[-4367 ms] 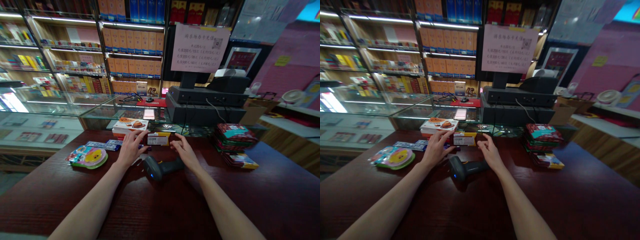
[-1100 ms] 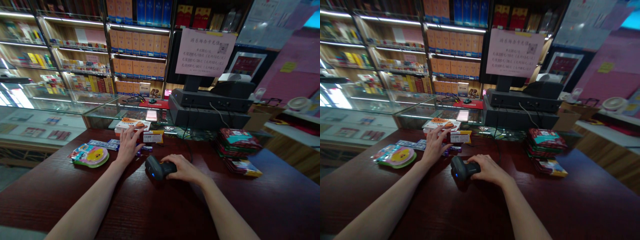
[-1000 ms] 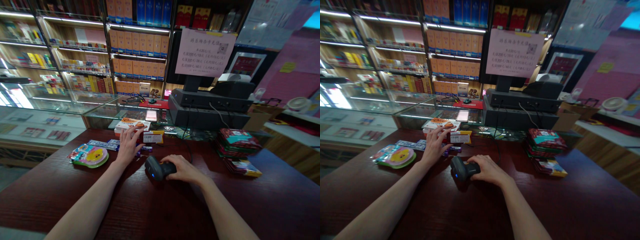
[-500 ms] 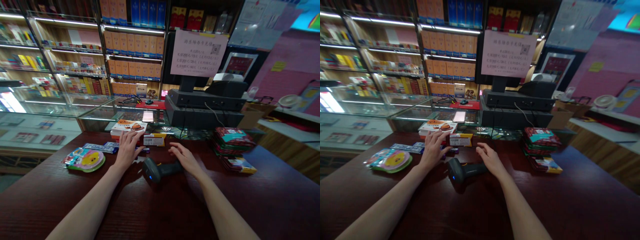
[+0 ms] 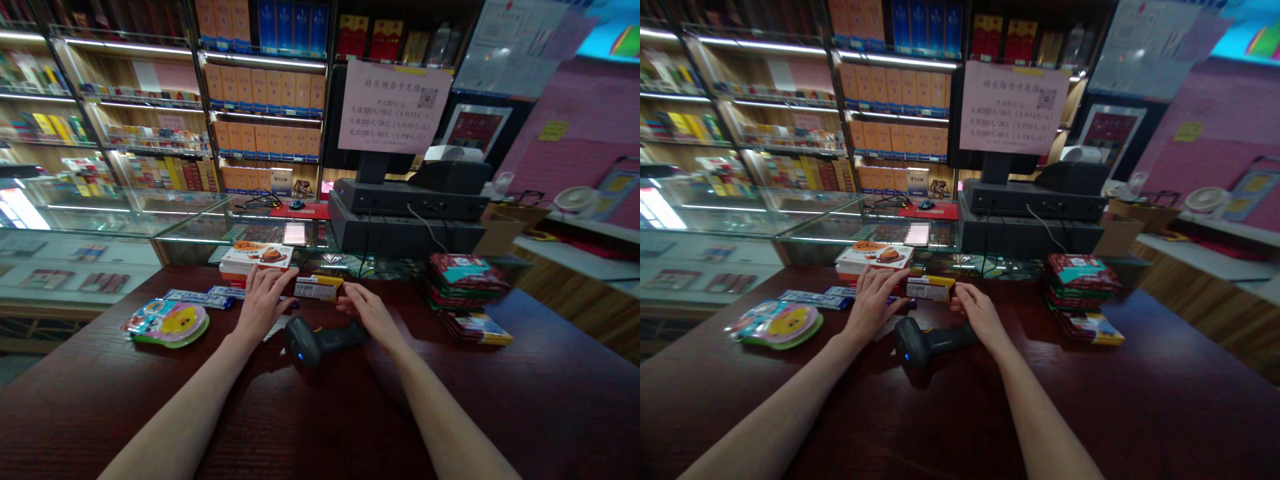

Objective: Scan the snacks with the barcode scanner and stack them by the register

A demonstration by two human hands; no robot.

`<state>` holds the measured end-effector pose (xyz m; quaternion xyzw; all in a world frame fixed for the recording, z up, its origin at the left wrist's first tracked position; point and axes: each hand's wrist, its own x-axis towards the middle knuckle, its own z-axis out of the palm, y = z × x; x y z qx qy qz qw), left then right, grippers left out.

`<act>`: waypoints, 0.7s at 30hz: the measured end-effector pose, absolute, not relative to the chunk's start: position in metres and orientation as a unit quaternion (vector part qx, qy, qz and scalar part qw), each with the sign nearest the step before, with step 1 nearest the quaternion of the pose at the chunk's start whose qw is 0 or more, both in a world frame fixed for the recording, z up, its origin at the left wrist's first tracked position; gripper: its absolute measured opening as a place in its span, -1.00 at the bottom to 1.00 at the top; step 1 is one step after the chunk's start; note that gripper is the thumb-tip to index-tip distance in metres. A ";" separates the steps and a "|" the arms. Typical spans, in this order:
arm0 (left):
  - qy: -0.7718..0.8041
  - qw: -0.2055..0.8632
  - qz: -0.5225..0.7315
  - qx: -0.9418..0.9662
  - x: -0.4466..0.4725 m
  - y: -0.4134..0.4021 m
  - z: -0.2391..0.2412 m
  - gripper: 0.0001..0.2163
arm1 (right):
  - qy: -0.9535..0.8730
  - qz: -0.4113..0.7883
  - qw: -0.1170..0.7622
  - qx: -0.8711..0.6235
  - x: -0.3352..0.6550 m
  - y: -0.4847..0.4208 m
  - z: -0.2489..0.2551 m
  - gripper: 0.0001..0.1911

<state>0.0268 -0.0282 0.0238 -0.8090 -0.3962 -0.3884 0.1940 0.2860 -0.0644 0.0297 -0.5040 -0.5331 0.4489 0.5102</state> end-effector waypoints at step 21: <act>-0.365 0.226 -0.398 -0.811 0.034 -0.033 0.030 -0.49 | -0.398 0.518 0.553 -0.518 0.277 -0.069 0.041 -0.65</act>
